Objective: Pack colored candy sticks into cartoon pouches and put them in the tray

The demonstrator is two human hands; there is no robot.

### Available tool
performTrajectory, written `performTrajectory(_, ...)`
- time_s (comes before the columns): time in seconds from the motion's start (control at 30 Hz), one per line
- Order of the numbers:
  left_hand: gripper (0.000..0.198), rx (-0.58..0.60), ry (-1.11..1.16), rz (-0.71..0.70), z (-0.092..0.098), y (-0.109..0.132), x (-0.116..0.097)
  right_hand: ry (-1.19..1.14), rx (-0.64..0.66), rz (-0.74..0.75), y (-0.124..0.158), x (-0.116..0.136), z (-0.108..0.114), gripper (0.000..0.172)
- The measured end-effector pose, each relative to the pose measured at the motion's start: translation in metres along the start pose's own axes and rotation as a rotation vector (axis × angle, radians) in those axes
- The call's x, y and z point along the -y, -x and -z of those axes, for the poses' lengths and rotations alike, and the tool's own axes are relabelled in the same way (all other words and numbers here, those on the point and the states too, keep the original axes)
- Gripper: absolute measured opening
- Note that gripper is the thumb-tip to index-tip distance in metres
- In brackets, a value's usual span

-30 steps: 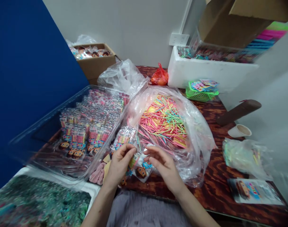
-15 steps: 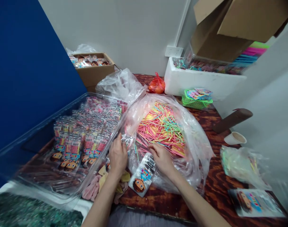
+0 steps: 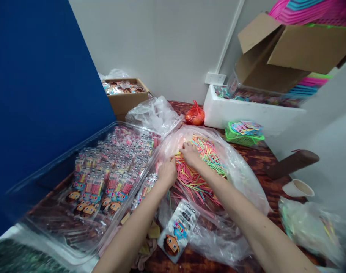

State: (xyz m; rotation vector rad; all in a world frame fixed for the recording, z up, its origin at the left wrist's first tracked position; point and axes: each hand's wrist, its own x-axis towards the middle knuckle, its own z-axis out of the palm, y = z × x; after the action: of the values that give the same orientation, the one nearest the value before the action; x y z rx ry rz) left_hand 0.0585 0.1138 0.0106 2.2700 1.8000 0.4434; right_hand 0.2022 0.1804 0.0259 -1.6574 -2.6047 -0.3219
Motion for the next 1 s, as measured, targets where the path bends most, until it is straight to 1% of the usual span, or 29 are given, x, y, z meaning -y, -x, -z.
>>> performTrajectory(0.07, 0.048, -0.03, -0.004, 0.054, -0.001, -0.005, 0.007, 0.02, 0.001, 0.034, -0.004, -0.003, -0.004, 0.028)
performTrajectory(0.17, 0.048, -0.054, 0.007, 0.082, -0.003, 0.0, 0.013, 0.05, 0.002, 0.041, -0.011, -0.005, -0.01, 0.029)
performTrajectory(0.3, 0.041, -0.038, 0.032, 0.061, -0.003, 0.008, 0.013, 0.075, -0.011, 0.065, -0.019, 0.004, -0.016, 0.028)
performTrajectory(0.43, 0.043, -0.007, 0.102, 0.015, 0.0, 0.015, 0.017, 0.083, -0.039, 0.096, -0.019, 0.012, -0.019, 0.029)
performTrajectory(0.57, 0.052, 0.011, 0.197, -0.001, 0.002, 0.022, 0.023, 0.072, -0.045, 0.1, -0.012, 0.001, -0.015, 0.029)
performTrajectory(0.73, 0.053, 0.022, 0.243, -0.009, 0.002, 0.024, 0.025, 0.043, -0.052, 0.141, 0.01, -0.022, 0.004, 0.026)
performTrajectory(0.8, 0.052, 0.03, 0.252, -0.025, 0.003, 0.025, 0.024, -0.078, -0.083, 0.097, 0.02, -0.025, 0.011, 0.025)
performTrajectory(0.9, 0.05, 0.03, 0.247, -0.058, 0.003, 0.03, 0.022, -0.343, -0.126, -0.046, 0.033, -0.024, 0.015, 0.02)
performTrajectory(1.0, 0.043, 0.004, 0.226, -0.073, 0.003, 0.035, 0.019, -0.45, -0.135, -0.125, 0.041, -0.021, 0.012, 0.017)
